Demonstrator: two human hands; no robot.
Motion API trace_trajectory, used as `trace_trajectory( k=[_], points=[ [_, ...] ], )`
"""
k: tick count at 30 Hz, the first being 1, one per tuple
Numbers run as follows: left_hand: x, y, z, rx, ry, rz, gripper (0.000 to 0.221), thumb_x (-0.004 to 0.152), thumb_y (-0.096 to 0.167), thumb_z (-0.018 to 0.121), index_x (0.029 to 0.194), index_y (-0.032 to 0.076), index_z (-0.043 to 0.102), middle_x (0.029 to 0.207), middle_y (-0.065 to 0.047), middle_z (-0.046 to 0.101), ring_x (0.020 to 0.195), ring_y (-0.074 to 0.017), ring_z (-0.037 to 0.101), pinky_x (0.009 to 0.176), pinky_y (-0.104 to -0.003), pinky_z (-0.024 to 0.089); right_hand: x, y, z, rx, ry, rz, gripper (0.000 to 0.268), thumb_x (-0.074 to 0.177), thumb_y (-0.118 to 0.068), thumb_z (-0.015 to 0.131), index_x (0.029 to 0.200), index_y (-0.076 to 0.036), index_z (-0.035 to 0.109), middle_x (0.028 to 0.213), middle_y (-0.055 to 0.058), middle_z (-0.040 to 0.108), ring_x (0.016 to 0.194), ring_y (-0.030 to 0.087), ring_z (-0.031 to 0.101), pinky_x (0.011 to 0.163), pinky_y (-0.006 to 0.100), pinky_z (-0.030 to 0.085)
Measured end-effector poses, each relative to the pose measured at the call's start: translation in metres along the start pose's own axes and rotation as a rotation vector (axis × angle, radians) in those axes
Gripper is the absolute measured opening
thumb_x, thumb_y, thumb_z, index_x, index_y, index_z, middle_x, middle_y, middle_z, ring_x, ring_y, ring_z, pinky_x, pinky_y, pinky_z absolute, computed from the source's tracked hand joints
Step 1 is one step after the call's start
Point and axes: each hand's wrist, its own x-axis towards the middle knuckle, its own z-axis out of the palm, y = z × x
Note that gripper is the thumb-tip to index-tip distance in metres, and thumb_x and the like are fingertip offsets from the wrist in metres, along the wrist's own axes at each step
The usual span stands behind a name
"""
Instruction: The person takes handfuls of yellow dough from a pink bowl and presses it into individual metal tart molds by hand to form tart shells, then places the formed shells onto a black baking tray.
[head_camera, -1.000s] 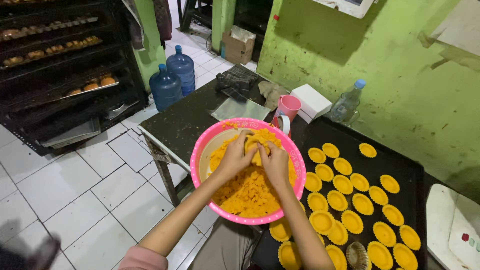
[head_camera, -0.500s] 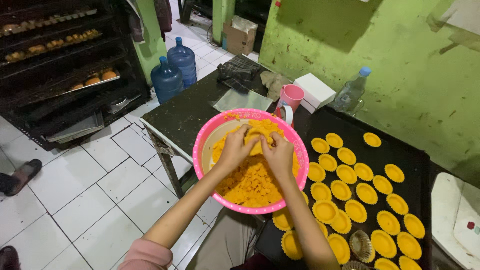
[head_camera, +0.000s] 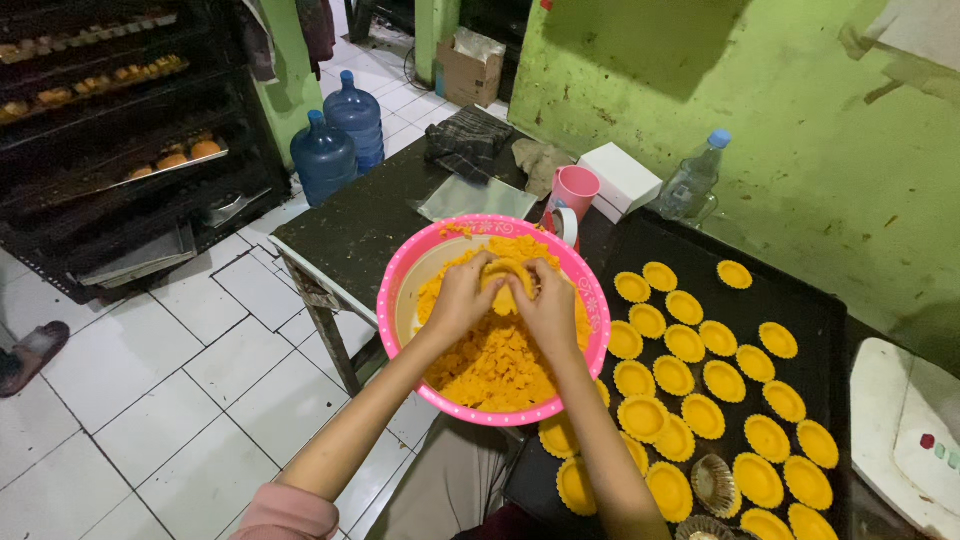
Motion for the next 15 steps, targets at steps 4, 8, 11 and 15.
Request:
trace_trajectory(
  k=[4, 8, 11, 15],
  points=[
    [0.002, -0.003, 0.0, -0.004, -0.064, 0.009, 0.029, 0.093, 0.012, 0.059, 0.12, 0.001, 0.06, 0.111, -0.02, 0.068, 0.11, -0.0395, 0.063, 0.093, -0.048, 0.052, 0.003, -0.002, -0.003, 0.038, -0.018, -0.043, 0.014, 0.082, -0.016, 0.076, 0.089, -0.008, 0.068, 0.078, 0.011, 0.069, 0.077, 0.029, 0.069, 0.064, 0.033, 0.056],
    [0.0, 0.008, -0.003, -0.042, -0.068, 0.065, 0.033, 0.092, 0.011, 0.057, 0.125, 0.004, 0.057, 0.116, -0.024, 0.065, 0.115, -0.0436, 0.059, 0.098, -0.054, 0.048, 0.002, 0.005, -0.004, 0.033, 0.041, -0.018, 0.013, 0.082, -0.016, 0.077, 0.088, -0.008, 0.067, 0.074, 0.01, 0.066, 0.071, 0.026, 0.067, 0.061, 0.032, 0.054],
    [0.0, 0.005, -0.002, -0.038, -0.026, 0.058, 0.029, 0.094, 0.009, 0.054, 0.122, 0.004, 0.057, 0.115, -0.023, 0.066, 0.113, -0.0428, 0.06, 0.097, -0.052, 0.049, 0.001, 0.005, -0.002, 0.064, 0.026, -0.002, 0.017, 0.082, -0.017, 0.076, 0.092, -0.007, 0.066, 0.079, 0.012, 0.066, 0.076, 0.029, 0.067, 0.064, 0.035, 0.055],
    [0.002, -0.003, 0.002, 0.011, -0.083, 0.091, 0.031, 0.094, 0.007, 0.051, 0.124, 0.008, 0.059, 0.112, -0.015, 0.068, 0.111, -0.0356, 0.063, 0.096, -0.046, 0.051, 0.001, 0.004, -0.003, 0.071, -0.022, 0.007, 0.015, 0.081, -0.016, 0.078, 0.09, -0.009, 0.068, 0.083, 0.01, 0.07, 0.084, 0.029, 0.07, 0.069, 0.034, 0.057]
  ],
)
